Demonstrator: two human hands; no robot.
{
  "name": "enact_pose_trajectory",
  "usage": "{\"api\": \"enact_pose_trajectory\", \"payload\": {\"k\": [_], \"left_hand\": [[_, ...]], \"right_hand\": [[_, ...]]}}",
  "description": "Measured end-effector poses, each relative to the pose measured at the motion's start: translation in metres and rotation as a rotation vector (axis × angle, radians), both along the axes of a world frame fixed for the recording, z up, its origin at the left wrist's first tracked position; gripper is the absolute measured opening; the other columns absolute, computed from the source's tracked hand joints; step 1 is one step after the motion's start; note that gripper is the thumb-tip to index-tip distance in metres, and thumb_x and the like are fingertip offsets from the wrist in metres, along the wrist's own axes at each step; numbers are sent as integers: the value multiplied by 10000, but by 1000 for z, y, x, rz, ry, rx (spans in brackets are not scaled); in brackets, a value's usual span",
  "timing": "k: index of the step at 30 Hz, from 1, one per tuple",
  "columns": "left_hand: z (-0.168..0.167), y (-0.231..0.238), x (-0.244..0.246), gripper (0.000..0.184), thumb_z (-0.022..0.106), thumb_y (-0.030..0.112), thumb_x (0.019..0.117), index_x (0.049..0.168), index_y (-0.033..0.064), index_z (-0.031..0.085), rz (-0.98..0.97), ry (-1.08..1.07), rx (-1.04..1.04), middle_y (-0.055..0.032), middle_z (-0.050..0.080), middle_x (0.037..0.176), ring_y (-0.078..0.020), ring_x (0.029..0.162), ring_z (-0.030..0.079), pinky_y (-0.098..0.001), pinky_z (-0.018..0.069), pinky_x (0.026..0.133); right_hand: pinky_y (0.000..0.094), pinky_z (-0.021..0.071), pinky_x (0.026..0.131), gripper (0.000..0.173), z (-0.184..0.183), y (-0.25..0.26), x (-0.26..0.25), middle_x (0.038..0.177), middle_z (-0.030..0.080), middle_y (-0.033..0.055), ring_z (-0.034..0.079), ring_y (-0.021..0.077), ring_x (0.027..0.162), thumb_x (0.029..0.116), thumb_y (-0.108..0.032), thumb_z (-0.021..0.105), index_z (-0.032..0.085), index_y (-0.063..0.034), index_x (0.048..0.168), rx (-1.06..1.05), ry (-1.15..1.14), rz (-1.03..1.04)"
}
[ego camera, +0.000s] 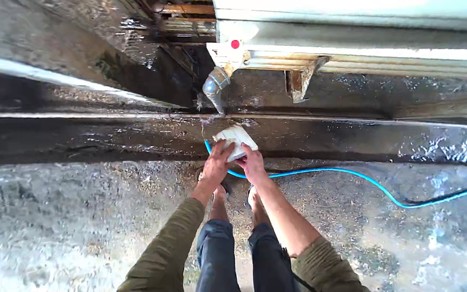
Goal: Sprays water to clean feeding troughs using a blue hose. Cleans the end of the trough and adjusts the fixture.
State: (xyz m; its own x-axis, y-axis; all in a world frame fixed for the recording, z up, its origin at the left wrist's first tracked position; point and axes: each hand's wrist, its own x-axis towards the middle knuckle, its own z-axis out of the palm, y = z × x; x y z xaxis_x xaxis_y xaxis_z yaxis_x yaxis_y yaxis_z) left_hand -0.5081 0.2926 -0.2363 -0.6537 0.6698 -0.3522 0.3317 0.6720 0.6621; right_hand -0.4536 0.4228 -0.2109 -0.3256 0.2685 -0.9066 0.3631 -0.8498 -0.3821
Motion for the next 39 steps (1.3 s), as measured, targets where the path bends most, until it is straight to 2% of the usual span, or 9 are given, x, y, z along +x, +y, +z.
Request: {"api": "enact_pose_trajectory", "payload": {"k": [7, 9, 12, 15, 18, 21, 30, 33, 39], "left_hand": [[40, 7, 69, 704, 574, -21, 959, 1605, 26, 298, 371, -685, 140, -207, 202, 1691, -271, 1542, 301, -415, 321, 1240], [57, 20, 81, 733, 502, -69, 978, 1632, 63, 199, 687, -993, 305, -157, 388, 1609, -164, 1325, 551, -328, 506, 1049], [75, 31, 81, 621, 255, 156, 1018, 1634, 134, 180, 910, -1283, 425, -148, 571, 1383, -205, 1089, 637, -399, 561, 852], [79, 37, 64, 652, 323, 512, 1076, 1616, 153, 253, 967, -1160, 433, -124, 607, 1372, -194, 1146, 634, -397, 545, 939], [83, 41, 34, 961, 617, 494, 900, 1634, 109, 130, 974, -963, 506, -112, 621, 1174, -171, 938, 654, -359, 577, 834], [104, 34, -27, 899, 595, 372, 874, 1571, 23, 148, 962, -811, 662, -43, 619, 1055, -87, 849, 633, -277, 565, 778], [90, 77, -245, 718, 456, 416, 983, 1612, 110, 294, 290, -554, 528, -119, 581, 1402, -115, 1071, 629, -330, 534, 928], [65, 105, -267, 684, 460, 445, 978, 1570, 111, 384, 294, -585, 496, -114, 637, 1258, -131, 1008, 631, -343, 534, 896], [37, 129, -267, 766, 475, 514, 959, 1586, 90, 357, 362, -582, 571, -121, 502, 1525, -139, 1326, 535, -375, 448, 1110]], "right_hand": [[419, 610, 827, 306, 29, -13, 67, 989, 721, 173, 718, 220, 890, 1041, -217, 602, 660, 65, 1144, 427, -140, 229], [404, 617, 788, 301, 46, -10, 72, 922, 732, 144, 724, 193, 829, 1043, -227, 603, 676, 53, 1129, 508, -190, 312], [486, 568, 847, 369, 75, -1, 74, 943, 729, 172, 708, 253, 867, 1042, -264, 602, 660, 40, 1244, 633, -228, 613], [541, 602, 824, 371, 86, -4, 73, 967, 758, 188, 748, 314, 874, 1001, -225, 615, 686, 27, 1264, 875, -12, 912], [514, 535, 1042, 436, 102, -1, 54, 1286, 696, 202, 686, 331, 1184, 965, -139, 656, 634, 13, 1373, 919, 253, 1105], [397, 544, 1059, 319, 117, 37, 19, 1335, 674, 185, 664, 260, 1230, 937, -62, 621, 725, 20, 1227, 1087, 538, 1002], [521, 488, 1086, 345, 117, 225, -135, 1353, 658, 208, 619, 393, 1275, 979, -4, 480, 708, 35, 1235, 1795, 368, 1070], [495, 469, 1115, 324, 98, 236, -180, 1387, 635, 210, 604, 391, 1293, 1031, -61, 490, 690, 19, 1274, 1891, 482, 1169], [578, 497, 1043, 404, 88, 225, -238, 1255, 681, 261, 644, 446, 1203, 1088, -289, 500, 671, 7, 1304, 1876, 217, 1288]]}}
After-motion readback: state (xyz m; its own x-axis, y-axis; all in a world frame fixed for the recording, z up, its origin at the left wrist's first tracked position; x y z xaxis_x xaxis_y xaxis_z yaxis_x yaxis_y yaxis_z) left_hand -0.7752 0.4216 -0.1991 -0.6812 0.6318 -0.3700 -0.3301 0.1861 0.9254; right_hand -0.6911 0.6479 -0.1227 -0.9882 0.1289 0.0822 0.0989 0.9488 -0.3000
